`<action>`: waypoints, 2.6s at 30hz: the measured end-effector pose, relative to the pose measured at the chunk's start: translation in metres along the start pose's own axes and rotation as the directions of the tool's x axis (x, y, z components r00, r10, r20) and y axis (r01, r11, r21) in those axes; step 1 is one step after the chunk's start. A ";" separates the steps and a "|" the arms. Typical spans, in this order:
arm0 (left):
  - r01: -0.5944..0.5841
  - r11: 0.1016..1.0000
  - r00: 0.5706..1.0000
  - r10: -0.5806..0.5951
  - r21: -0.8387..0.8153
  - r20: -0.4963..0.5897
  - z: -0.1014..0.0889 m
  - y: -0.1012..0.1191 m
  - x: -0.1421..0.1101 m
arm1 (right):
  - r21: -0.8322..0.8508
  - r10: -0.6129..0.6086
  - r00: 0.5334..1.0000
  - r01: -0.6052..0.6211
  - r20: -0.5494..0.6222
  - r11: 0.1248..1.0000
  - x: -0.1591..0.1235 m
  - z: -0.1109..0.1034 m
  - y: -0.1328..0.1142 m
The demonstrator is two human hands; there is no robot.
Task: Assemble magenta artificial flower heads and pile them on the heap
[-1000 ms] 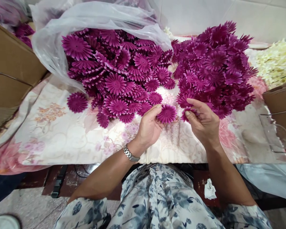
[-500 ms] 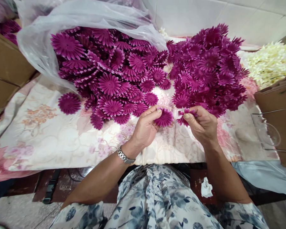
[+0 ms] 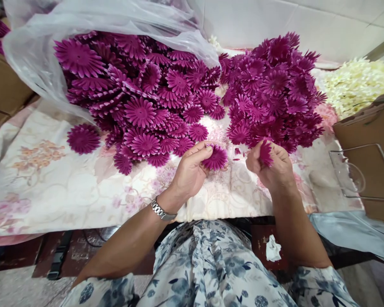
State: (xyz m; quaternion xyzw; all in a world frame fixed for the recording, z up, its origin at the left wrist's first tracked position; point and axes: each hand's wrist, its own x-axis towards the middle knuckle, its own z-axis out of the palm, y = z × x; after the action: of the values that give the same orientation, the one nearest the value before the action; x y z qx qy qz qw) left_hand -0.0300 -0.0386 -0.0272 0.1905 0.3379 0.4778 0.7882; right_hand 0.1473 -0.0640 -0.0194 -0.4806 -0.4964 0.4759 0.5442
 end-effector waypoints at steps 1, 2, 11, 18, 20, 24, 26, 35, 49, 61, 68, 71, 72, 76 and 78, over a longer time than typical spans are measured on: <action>-0.003 1.000 1.000 0.003 0.001 -0.005 0.000 0.000 0.000 | 0.010 0.017 1.000 -0.017 0.015 1.000 0.000 0.000 -0.001; -0.006 1.000 1.000 0.006 0.001 -0.008 0.000 0.000 0.000 | 0.009 0.030 0.999 -0.031 0.032 0.999 0.000 0.001 -0.001; 0.077 0.996 0.991 -0.072 -0.039 0.114 -0.001 -0.001 0.000 | -0.768 -0.398 0.905 0.145 -0.152 0.623 0.013 -0.036 -0.018; 0.166 0.986 0.979 -0.161 -0.033 0.129 -0.002 -0.006 -0.001 | -0.908 -0.550 0.798 0.389 0.246 0.158 0.013 -0.006 -0.011; 0.148 0.989 0.981 -0.145 -0.008 0.130 -0.002 -0.008 -0.002 | -0.823 -0.440 0.849 0.458 0.292 0.336 0.009 0.014 -0.002; 0.143 0.989 0.988 -0.144 0.026 0.055 -0.003 -0.010 -0.002 | -0.739 -0.382 0.885 0.441 0.266 0.508 0.006 0.025 0.007; 0.130 0.991 0.991 -0.131 0.022 0.041 -0.003 -0.011 -0.002 | -0.741 -0.403 0.876 0.452 0.264 0.497 0.007 0.020 0.007; 0.092 0.995 0.994 -0.093 0.032 0.059 -0.001 -0.010 -0.001 | -0.763 -0.413 0.879 0.433 0.239 0.480 0.006 0.015 0.009; -0.008 0.990 1.000 0.004 0.139 0.026 -0.001 -0.011 0.002 | -0.720 -0.388 0.894 0.421 0.225 0.553 0.002 0.012 0.004; -0.007 0.975 1.000 0.011 0.221 -0.019 0.000 -0.010 0.000 | -0.770 -0.442 0.840 0.499 0.315 0.398 0.001 0.014 0.002; -0.182 0.916 0.983 0.170 0.357 0.066 -0.005 -0.013 0.001 | -0.783 -0.473 0.815 0.519 0.334 0.342 -0.002 0.017 -0.002; -0.144 0.912 0.987 0.106 0.385 0.118 -0.004 -0.012 0.000 | -0.791 -0.496 0.792 0.538 0.356 0.291 -0.002 0.020 -0.003; -0.126 0.917 0.988 0.080 0.379 0.133 -0.003 -0.011 -0.001 | -0.793 -0.503 0.783 0.545 0.366 0.270 -0.002 0.021 -0.003; -0.066 0.927 0.997 0.044 0.368 0.068 0.000 -0.009 -0.003 | -0.802 -0.513 0.770 0.551 0.380 0.233 -0.003 0.024 -0.003; -0.051 0.926 0.999 0.045 0.375 0.024 0.000 -0.009 -0.003 | -0.802 -0.510 0.774 0.547 0.375 0.241 -0.003 0.025 -0.003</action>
State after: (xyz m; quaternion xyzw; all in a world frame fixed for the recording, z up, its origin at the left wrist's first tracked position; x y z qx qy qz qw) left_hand -0.0250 -0.0456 -0.0320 0.3495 0.4124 0.4220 0.7278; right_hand 0.1228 -0.0659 -0.0153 -0.4845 -0.8080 -0.0558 0.3307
